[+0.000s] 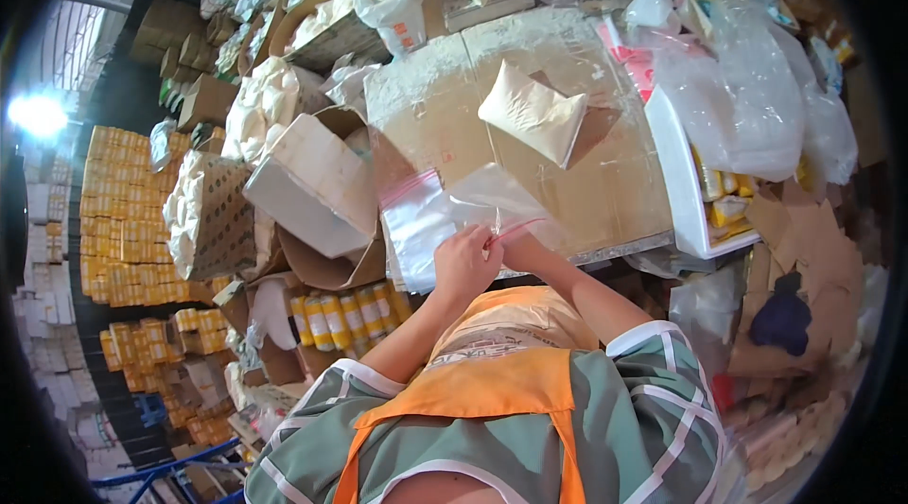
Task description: The person picks up a bag of powder, places it into a larger plastic bag, and seals the opening by hand, then repeats the process with a smaller bag of powder.
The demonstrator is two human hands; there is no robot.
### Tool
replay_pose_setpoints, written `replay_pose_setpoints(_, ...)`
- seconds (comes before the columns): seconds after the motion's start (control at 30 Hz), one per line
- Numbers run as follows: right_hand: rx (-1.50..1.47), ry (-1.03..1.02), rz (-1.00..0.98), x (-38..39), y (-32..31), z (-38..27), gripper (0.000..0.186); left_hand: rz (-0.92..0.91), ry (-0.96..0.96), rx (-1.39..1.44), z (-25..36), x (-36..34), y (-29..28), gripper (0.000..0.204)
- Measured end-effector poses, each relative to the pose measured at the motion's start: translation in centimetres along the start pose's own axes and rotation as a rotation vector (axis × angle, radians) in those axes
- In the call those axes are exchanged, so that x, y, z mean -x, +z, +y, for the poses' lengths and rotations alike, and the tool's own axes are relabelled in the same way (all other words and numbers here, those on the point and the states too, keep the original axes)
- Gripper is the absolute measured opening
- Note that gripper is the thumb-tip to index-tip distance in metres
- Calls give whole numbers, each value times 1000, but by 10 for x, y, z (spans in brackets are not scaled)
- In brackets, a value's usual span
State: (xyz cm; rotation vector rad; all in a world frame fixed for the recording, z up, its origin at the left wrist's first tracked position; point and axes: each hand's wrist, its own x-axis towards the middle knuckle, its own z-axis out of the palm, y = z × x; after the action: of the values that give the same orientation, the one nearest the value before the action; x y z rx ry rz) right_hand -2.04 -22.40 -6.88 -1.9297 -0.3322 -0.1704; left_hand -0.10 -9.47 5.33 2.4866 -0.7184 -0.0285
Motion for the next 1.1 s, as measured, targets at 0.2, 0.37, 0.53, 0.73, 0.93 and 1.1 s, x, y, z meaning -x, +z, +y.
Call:
replay_pose_setpoints(0.2, -29, 87, 484, -77, -39, 26, 59, -178, -217, -151, -9, 3, 23, 15)
replay_pose_setpoints(0.37, 726, -144, -44, -106, -43, 99, 58, -203, -312, -183, -4, -10, 34, 17)
replay_pose_setpoints(0.53, 415, 114, -98, -103, -17, 95, 62, -254, -435, -260, -39, -19, 54, 25)
replay_pose_setpoints(0.73, -726, -119, -1234, -107, -106, -51, 51, 58, -934, -144, -133, 26, -20, 35)
replay_pose_setpoints(0.93, -516, 538, -260, -229, -77, 187, 78, 204, -1334, 243, -106, 192, -72, 37)
replay_pose_setpoints(1.1, 448, 870, 359, -267, 11, 397, 103, 835, -1900, 849, -64, 284, -78, 26)
